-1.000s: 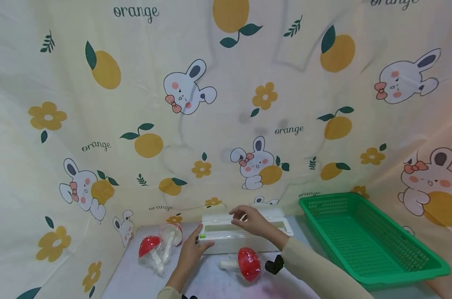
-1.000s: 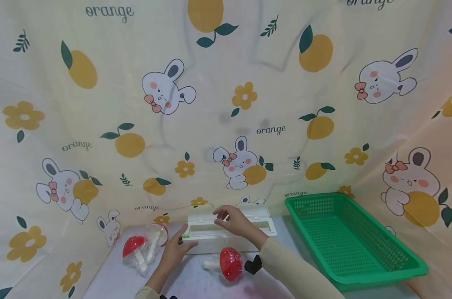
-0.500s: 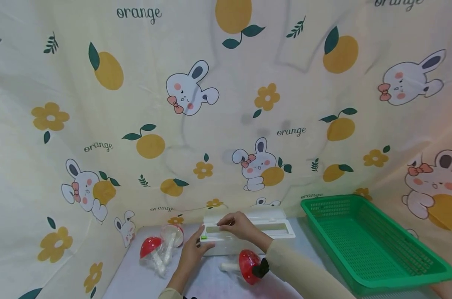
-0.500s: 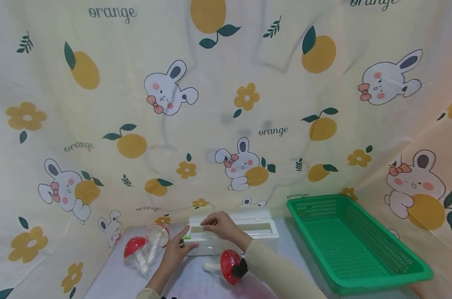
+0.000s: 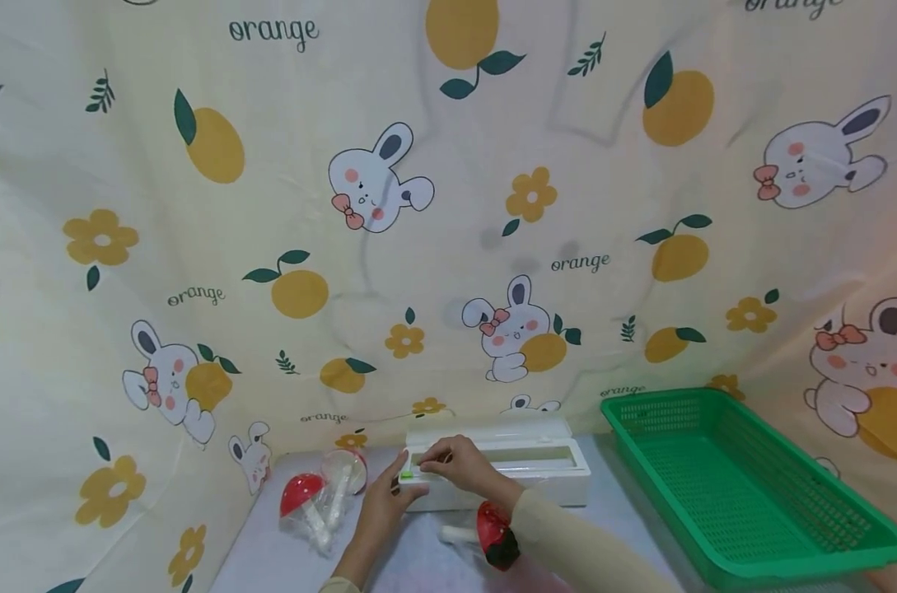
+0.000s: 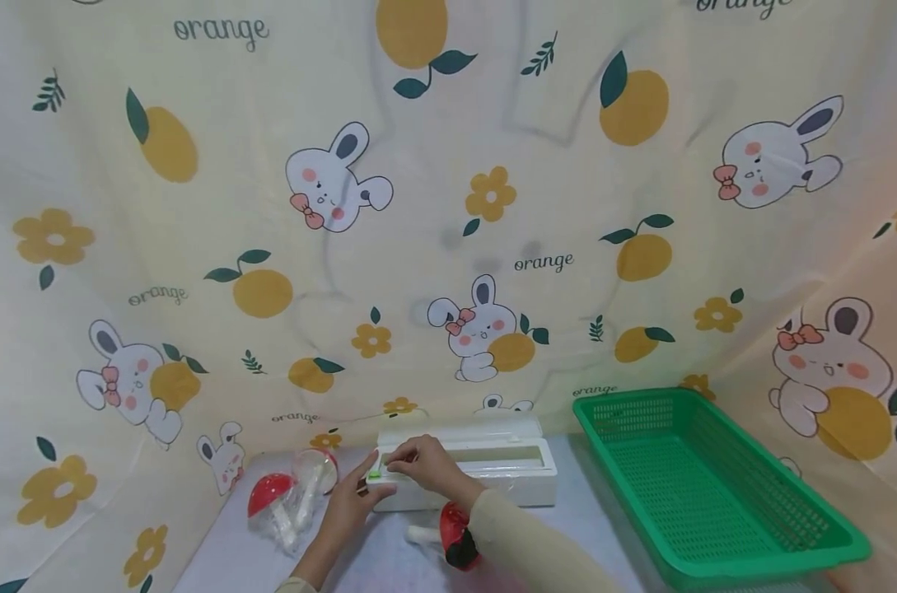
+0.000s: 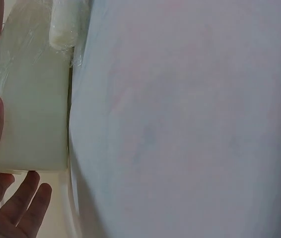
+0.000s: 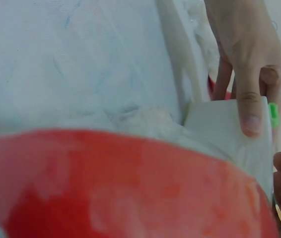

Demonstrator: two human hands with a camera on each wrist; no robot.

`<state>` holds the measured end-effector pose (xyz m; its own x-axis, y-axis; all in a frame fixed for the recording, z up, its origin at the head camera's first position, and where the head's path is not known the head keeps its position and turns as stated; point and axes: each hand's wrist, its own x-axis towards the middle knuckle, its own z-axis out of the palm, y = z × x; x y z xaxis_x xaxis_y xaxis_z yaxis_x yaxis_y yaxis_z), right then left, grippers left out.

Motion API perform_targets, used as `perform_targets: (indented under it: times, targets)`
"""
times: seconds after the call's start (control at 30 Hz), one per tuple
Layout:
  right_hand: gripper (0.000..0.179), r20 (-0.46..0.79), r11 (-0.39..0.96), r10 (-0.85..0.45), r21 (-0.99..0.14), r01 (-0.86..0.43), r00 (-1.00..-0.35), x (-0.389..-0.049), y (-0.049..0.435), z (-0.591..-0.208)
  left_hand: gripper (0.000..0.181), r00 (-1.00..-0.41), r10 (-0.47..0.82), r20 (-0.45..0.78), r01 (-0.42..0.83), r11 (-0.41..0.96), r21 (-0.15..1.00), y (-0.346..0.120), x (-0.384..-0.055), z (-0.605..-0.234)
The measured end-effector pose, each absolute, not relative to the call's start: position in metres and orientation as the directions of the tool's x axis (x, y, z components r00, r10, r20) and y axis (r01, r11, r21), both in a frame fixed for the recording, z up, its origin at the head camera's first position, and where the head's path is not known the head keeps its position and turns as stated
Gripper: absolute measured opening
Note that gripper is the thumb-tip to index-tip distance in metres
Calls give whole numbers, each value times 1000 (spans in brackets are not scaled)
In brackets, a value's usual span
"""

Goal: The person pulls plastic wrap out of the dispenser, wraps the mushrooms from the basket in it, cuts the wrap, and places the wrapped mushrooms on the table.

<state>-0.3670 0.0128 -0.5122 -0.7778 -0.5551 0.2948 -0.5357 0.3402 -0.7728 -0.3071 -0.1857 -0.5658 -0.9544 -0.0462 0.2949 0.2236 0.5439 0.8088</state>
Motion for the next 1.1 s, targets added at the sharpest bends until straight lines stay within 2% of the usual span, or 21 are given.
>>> perform_targets:
  times: [0.5,0.83,1.1]
  targets:
    - [11,355,307,-580,-738,-601,-733,-365,-2,-521,80,-954,-44,297,228,537,812,-187,-306,-567]
    - [15,315,368,-571,-727,-579,-758,-366,-6,-529,82,-946,-22,323,258,554,792,-188,-302,-568]
    - [14,339,373,-563,-710,-598,-754,-367,-6,-530,80,-942,-15,334,274,538,797,-188,-304,-568]
